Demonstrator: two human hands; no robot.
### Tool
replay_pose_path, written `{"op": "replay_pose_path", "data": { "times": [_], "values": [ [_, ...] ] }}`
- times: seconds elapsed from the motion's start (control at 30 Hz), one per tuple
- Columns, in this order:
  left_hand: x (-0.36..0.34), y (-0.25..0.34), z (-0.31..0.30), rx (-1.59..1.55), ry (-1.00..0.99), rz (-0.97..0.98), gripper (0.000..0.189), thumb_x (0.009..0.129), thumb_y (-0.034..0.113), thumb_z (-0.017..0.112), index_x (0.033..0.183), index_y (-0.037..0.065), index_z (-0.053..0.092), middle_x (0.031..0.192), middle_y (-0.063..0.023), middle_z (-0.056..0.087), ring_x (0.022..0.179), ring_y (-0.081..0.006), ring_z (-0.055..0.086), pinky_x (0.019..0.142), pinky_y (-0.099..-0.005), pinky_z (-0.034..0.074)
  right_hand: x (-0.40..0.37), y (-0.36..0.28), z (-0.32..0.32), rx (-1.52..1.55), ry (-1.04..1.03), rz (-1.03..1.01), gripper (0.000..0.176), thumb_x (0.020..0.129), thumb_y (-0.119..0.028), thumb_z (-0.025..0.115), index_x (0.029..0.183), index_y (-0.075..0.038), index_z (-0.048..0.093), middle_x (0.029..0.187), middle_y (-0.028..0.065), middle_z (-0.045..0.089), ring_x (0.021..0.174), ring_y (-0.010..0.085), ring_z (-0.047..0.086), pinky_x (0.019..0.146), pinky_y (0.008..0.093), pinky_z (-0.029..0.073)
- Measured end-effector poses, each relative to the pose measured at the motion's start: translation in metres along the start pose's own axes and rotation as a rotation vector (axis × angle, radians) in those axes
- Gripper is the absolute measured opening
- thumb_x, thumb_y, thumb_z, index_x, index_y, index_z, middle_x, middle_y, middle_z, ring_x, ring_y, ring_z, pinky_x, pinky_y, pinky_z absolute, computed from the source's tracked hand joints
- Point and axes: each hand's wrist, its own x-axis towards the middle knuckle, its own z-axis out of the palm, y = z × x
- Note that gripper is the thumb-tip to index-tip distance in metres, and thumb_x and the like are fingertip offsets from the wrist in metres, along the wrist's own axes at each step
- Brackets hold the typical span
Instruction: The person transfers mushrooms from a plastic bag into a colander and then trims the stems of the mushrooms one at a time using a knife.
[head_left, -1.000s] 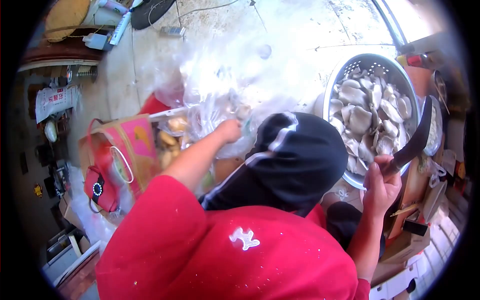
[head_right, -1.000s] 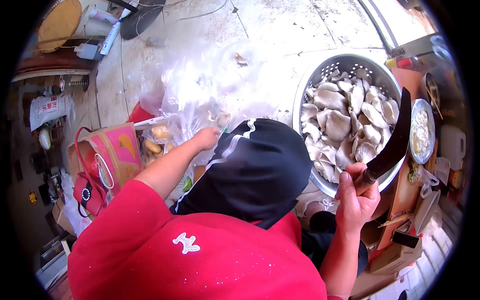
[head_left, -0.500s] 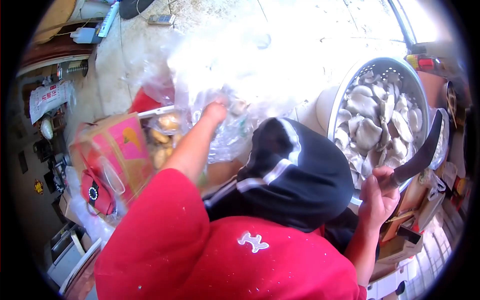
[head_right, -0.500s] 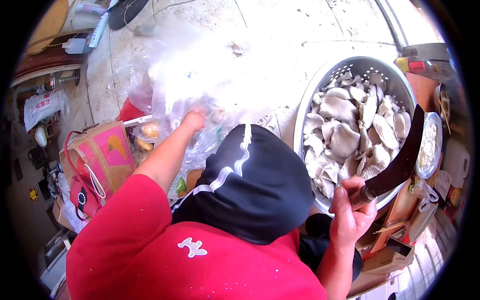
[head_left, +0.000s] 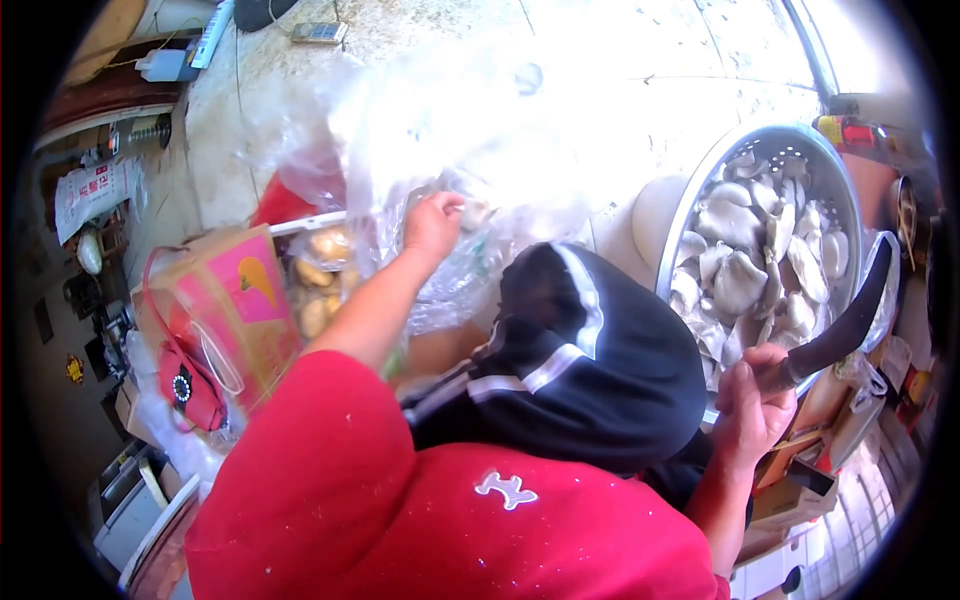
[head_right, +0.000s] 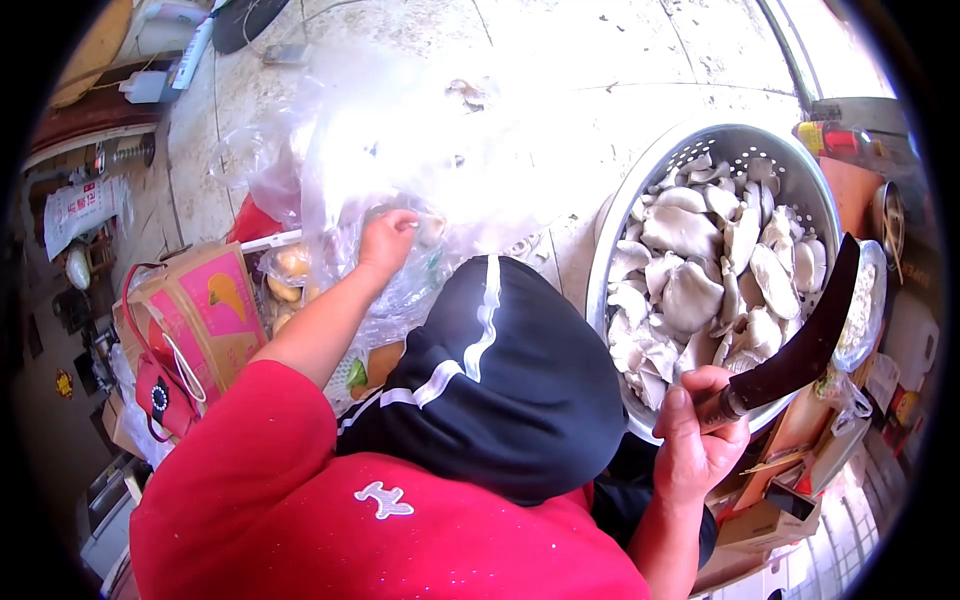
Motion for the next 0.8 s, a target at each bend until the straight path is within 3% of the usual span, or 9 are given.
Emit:
{"op": "replay_pose_path", "data": {
  "times": [0.13, 0.33, 0.4, 0.53, 0.63, 0.73, 0.8],
  "values": [
    [0.003, 0.023, 0.016, 0.068, -0.057, 0.135, 0.022, 0.084, 0.017, 0.057, 0.100, 0.012, 0.071, 0.099, -0.0137, 0.068, 0.091, -0.0297, 0.065, 0.084, -0.0364, 0.050, -0.003, 0.000, 0.002, -0.023, -0.019, 0.001, 0.014, 0.086, 0.000, 0.061, 0.098, 0.002, 0.055, 0.064, 0.0022, 0.053, 0.050, 0.0066, 0.048, 0.048, 0.0186, 0.035],
    [0.039, 0.031, 0.048, 0.520, -0.203, 0.106, 0.023, 0.084, 0.018, 0.053, 0.096, 0.013, 0.072, 0.114, -0.0141, 0.064, 0.101, -0.0296, 0.062, 0.086, -0.0407, 0.050, 0.000, 0.001, 0.001, -0.014, 0.000, 0.045, 0.014, 0.086, 0.000, 0.060, 0.098, 0.002, 0.055, 0.064, 0.0025, 0.053, 0.049, 0.0068, 0.048, 0.048, 0.0183, 0.035],
    [0.048, 0.025, 0.057, 0.636, -0.307, -0.015, 0.027, 0.084, 0.015, 0.052, 0.104, 0.009, 0.069, 0.114, -0.0149, 0.061, 0.105, -0.0300, 0.061, 0.086, -0.0413, 0.051, 0.002, 0.003, 0.001, -0.006, 0.018, 0.054, 0.013, 0.086, 0.000, 0.060, 0.098, 0.003, 0.055, 0.063, 0.0028, 0.053, 0.049, 0.0068, 0.047, 0.047, 0.0184, 0.035],
    [0.047, 0.008, 0.072, 0.539, -0.242, 0.146, 0.028, 0.085, 0.016, 0.051, 0.106, 0.007, 0.068, 0.113, -0.0171, 0.063, 0.102, -0.0320, 0.063, 0.085, -0.0423, 0.052, 0.008, 0.006, -0.002, -0.011, 0.016, 0.065, 0.013, 0.085, 0.001, 0.060, 0.098, 0.003, 0.055, 0.063, 0.0031, 0.054, 0.048, 0.0069, 0.047, 0.047, 0.0184, 0.035],
    [0.043, 0.018, 0.064, 0.455, -0.185, 0.099, 0.028, 0.085, 0.016, 0.051, 0.104, 0.005, 0.067, 0.110, -0.0194, 0.065, 0.099, -0.0334, 0.064, 0.085, -0.0421, 0.052, 0.010, 0.007, -0.002, -0.020, 0.021, 0.075, 0.013, 0.085, 0.001, 0.060, 0.097, 0.002, 0.055, 0.063, 0.0031, 0.054, 0.049, 0.0070, 0.047, 0.047, 0.0183, 0.035],
    [0.047, 0.013, 0.056, 0.603, -0.320, -0.068, 0.028, 0.084, 0.020, 0.054, 0.103, 0.004, 0.068, 0.109, -0.0195, 0.065, 0.100, -0.0326, 0.064, 0.086, -0.0417, 0.052, 0.010, 0.006, -0.001, -0.021, 0.024, 0.074, 0.013, 0.085, 0.001, 0.060, 0.097, 0.002, 0.055, 0.063, 0.0029, 0.054, 0.049, 0.0070, 0.047, 0.048, 0.0183, 0.035],
    [0.046, 0.007, 0.044, 0.452, -0.127, -0.060, 0.029, 0.081, 0.020, 0.057, 0.100, 0.001, 0.067, 0.106, -0.0191, 0.066, 0.094, -0.0322, 0.066, 0.082, -0.0409, 0.052, 0.010, 0.005, -0.001, -0.021, 0.021, 0.070, 0.013, 0.085, 0.001, 0.060, 0.098, 0.002, 0.055, 0.063, 0.0028, 0.053, 0.049, 0.0069, 0.047, 0.048, 0.0184, 0.035]
  ]
}}
